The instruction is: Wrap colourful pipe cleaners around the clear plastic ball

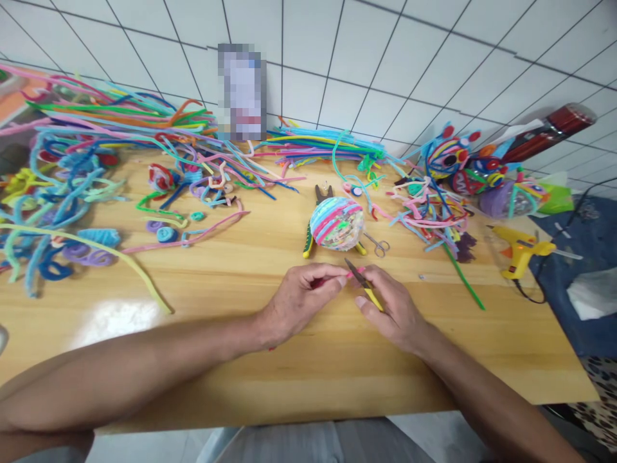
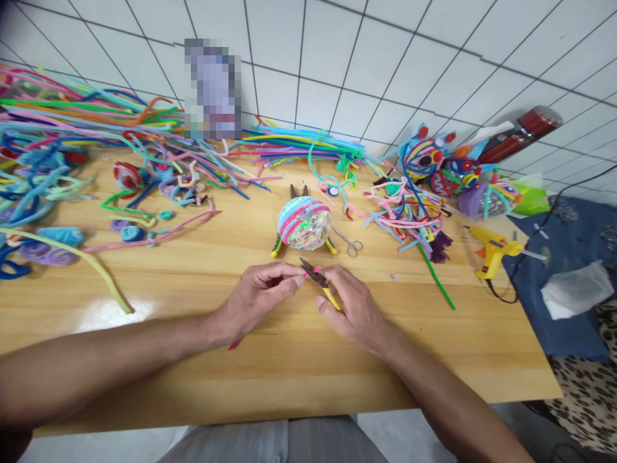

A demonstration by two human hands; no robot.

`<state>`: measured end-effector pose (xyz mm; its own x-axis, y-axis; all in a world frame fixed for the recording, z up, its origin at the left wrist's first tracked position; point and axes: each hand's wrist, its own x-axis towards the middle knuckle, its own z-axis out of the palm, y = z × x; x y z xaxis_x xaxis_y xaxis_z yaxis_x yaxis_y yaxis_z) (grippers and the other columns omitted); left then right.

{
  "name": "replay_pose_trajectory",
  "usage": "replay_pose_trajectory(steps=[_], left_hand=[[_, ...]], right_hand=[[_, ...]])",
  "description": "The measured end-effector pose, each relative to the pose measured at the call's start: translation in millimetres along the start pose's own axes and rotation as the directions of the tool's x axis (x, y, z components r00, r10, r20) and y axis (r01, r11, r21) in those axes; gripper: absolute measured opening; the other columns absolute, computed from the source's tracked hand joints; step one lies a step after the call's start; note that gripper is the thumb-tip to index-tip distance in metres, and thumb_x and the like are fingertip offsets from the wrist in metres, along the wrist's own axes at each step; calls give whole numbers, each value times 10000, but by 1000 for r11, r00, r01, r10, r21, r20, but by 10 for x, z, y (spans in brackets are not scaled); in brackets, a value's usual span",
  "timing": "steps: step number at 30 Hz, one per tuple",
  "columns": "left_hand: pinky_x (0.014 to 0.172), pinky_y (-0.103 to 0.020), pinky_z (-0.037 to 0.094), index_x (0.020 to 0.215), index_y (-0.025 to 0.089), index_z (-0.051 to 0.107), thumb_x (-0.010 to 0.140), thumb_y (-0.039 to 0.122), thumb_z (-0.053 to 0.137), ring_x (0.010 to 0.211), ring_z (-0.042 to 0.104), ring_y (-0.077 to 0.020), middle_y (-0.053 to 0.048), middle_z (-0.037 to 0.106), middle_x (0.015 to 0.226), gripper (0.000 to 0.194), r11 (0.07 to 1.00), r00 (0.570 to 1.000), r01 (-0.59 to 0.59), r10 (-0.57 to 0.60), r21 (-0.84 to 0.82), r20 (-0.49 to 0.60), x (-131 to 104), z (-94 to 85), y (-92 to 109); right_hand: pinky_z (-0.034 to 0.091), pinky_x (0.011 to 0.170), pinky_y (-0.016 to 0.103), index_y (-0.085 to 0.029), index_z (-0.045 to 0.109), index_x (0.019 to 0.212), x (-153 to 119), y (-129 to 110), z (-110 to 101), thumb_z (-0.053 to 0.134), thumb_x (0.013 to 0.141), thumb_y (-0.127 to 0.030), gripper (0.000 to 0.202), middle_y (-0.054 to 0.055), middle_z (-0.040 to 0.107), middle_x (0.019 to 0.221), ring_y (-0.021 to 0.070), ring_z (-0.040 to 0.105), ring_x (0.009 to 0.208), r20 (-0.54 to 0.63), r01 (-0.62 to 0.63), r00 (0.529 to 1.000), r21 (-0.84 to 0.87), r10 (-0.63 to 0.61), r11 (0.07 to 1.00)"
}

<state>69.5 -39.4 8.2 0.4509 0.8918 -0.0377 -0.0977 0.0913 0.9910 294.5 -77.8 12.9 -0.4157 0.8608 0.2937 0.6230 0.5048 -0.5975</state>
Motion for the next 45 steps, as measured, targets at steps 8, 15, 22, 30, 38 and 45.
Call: replay_pose_trajectory(steps=[8,15,22,30,38,45], left_hand=[[866,-279,558,949,165,827,975,291,675,894,748,-187,-71,832,957,199,991,993,-106,100,85,67,-13,-11,24],[762,-231,543,940,146,825,987,218,671,786,724,-145,-68,816,877,177,955,967,-251,241,157,84,-13,-20,-51],[740,-211,541,921,150,830,996,195,674,752,716,-129,-72,824,863,179,946,955,-293,281,139,100,-15,-6,-31],[745,-211,544,951,144,836,997,208,676,755,720,-128,-76,823,867,179,948,955,-290,278,131,102,-17,-14,-56],[737,-200,546,949,148,835,997,197,670,755,727,-128,-77,819,860,179,943,952,-301,288,142,106,-12,-12,-59],[752,-202,552,967,143,838,998,172,660,769,737,-129,-84,826,881,182,936,948,-315,301,156,106,-11,-12,-66]], right_hand=[[609,846,381,-238,552,1256,10,-10,55,591,975,-170,291,91,712,1075,254,715,979,-60,94,993,-168,-105,981],[589,789,356,-225,559,1198,-18,27,105,593,979,-142,237,83,707,1004,240,705,918,-120,127,981,-205,-153,971],[516,665,297,-240,542,1096,-21,-6,159,561,1011,-138,134,26,656,867,189,653,759,-137,106,982,-190,-133,976],[502,642,295,-247,525,1090,-30,-9,161,541,1023,-150,119,15,632,850,179,615,718,-126,93,985,-178,-116,980],[496,638,289,-252,525,1071,-38,12,194,549,1035,-148,113,8,625,841,173,606,704,-135,94,984,-177,-119,980],[491,633,291,-254,523,1067,-40,12,168,556,1033,-164,102,-1,604,821,176,602,697,-116,85,988,-157,-104,984]])
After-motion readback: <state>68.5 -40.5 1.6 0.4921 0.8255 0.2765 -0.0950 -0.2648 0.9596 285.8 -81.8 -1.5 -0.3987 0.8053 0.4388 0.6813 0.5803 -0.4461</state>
